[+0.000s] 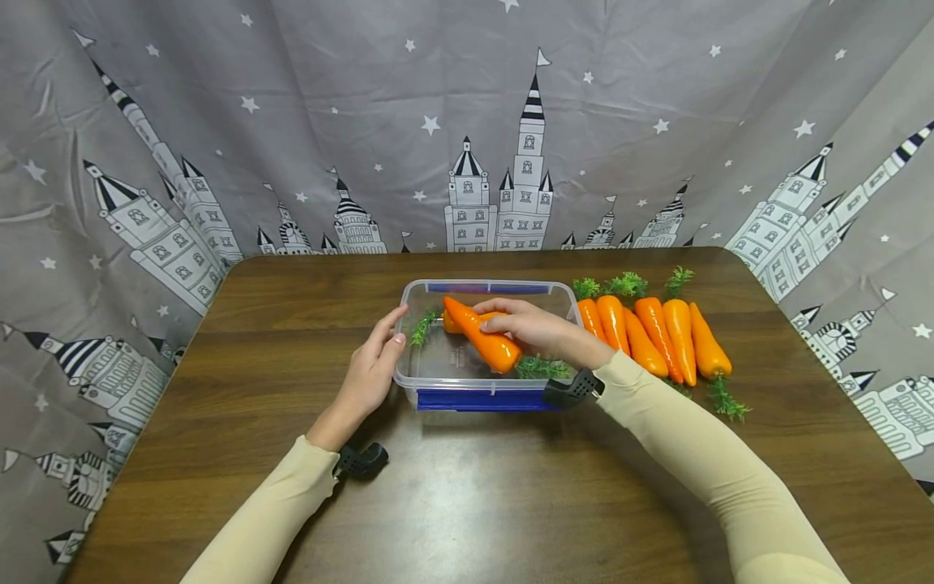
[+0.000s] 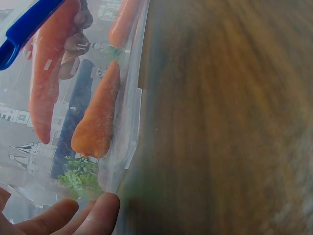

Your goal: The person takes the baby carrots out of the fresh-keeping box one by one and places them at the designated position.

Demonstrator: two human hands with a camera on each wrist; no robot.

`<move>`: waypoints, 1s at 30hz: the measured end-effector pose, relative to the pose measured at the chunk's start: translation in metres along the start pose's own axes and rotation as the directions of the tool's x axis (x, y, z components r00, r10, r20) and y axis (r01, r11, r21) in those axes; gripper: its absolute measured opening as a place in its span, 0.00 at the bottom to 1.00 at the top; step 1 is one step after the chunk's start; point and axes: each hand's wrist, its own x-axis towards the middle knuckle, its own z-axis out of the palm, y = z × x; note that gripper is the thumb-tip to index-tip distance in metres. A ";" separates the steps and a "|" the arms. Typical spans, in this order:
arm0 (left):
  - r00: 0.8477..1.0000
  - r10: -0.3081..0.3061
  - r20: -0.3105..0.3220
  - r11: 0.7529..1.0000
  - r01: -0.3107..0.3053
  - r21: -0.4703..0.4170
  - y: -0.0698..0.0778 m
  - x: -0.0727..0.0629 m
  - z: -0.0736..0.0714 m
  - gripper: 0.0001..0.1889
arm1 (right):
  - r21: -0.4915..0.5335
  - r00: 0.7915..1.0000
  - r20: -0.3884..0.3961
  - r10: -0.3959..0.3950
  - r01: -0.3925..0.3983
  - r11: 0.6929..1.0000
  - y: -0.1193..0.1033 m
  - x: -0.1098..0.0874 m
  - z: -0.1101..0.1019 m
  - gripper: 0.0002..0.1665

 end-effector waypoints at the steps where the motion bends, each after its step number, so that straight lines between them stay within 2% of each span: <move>1: 1.000 -0.001 0.002 1.000 0.001 0.000 0.000 0.000 0.000 0.25 | -0.005 1.000 0.000 0.001 -0.001 1.000 0.000 0.000 0.000 0.32; 6: 1.000 -0.014 0.016 1.000 0.014 -0.006 -0.001 0.000 0.000 0.25 | -0.016 1.000 0.000 -0.012 0.012 1.000 0.002 0.000 -0.004 0.33; 15: 1.000 -0.002 0.015 1.000 0.002 -0.008 -0.002 0.000 0.000 0.25 | 0.060 0.998 -0.045 -0.040 0.043 0.997 -0.005 -0.010 -0.008 0.33; 30: 1.000 0.009 0.004 1.000 -0.009 -0.005 -0.001 -0.001 0.000 0.25 | 0.094 0.991 -0.083 -0.105 0.113 0.989 -0.008 -0.041 -0.042 0.32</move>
